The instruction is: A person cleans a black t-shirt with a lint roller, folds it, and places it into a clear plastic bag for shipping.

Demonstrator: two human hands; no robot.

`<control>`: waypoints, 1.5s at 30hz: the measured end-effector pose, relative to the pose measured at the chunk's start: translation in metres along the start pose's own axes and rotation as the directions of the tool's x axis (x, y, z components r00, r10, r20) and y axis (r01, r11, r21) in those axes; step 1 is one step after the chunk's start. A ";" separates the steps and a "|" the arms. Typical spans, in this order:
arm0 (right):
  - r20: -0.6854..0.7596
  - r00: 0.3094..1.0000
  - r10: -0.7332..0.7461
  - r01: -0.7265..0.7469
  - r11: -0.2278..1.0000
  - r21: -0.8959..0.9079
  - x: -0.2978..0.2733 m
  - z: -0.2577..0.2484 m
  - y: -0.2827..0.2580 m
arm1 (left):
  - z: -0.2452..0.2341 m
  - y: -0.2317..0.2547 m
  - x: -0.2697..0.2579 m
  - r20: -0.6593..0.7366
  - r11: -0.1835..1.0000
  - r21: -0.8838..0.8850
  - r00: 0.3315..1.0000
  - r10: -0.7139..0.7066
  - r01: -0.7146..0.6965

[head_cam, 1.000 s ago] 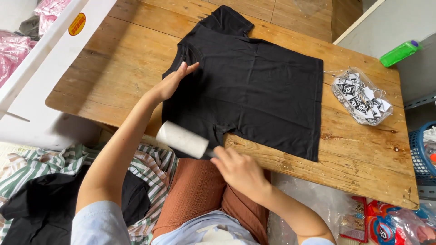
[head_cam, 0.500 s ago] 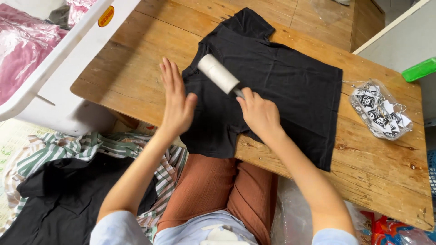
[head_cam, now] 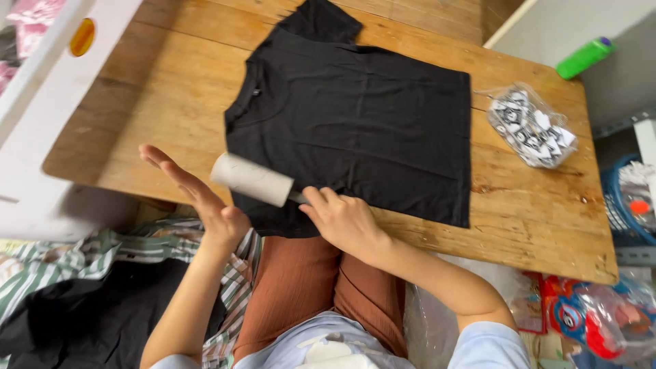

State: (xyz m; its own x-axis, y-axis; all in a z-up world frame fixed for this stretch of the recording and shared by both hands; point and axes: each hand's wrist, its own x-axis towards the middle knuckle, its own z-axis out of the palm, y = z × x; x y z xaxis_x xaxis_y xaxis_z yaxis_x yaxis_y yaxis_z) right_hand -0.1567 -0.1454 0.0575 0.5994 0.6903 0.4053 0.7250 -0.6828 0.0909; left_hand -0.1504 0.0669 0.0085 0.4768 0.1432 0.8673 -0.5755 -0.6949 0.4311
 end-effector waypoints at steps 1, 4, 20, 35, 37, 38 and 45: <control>-0.004 0.997 0.073 -0.073 0.996 -0.046 -0.009 -0.002 0.003 | -0.005 0.004 0.008 0.039 0.999 0.033 0.999 0.018 -0.020; 0.095 0.979 0.178 -0.167 0.979 -0.113 -0.046 0.007 0.002 | 0.001 0.033 0.028 0.218 0.992 -0.083 0.973 -0.080 0.100; 0.152 0.515 0.844 -0.785 0.535 -0.313 -0.140 -0.028 0.074 | 0.055 0.033 0.015 0.792 0.951 0.305 0.541 -0.285 0.055; -0.128 0.254 0.959 -0.912 0.193 -0.361 -0.258 -0.058 0.138 | 0.009 0.053 0.015 0.612 0.995 0.033 0.789 0.055 -0.095; -0.209 0.309 0.928 -0.872 0.188 -0.452 -0.270 -0.049 0.144 | 0.000 0.050 0.001 0.587 0.977 0.056 0.798 0.135 -0.207; -0.202 0.317 0.926 -0.870 0.199 -0.451 -0.265 -0.052 0.143 | -0.006 0.053 0.000 0.587 0.977 0.066 0.800 0.125 -0.202; -0.257 0.616 0.745 -0.781 0.533 -0.325 -0.200 -0.077 0.116 | -0.032 0.049 -0.020 0.650 0.968 0.136 0.756 0.074 -0.212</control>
State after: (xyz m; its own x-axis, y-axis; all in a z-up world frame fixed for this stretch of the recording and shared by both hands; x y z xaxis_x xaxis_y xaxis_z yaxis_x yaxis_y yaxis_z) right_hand -0.2188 -0.3811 0.0571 0.8217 -0.1450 0.5512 -0.1918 -0.9810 0.0280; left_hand -0.2098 0.0525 0.0200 0.7499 -0.4014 0.5259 -0.5676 -0.7987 0.1997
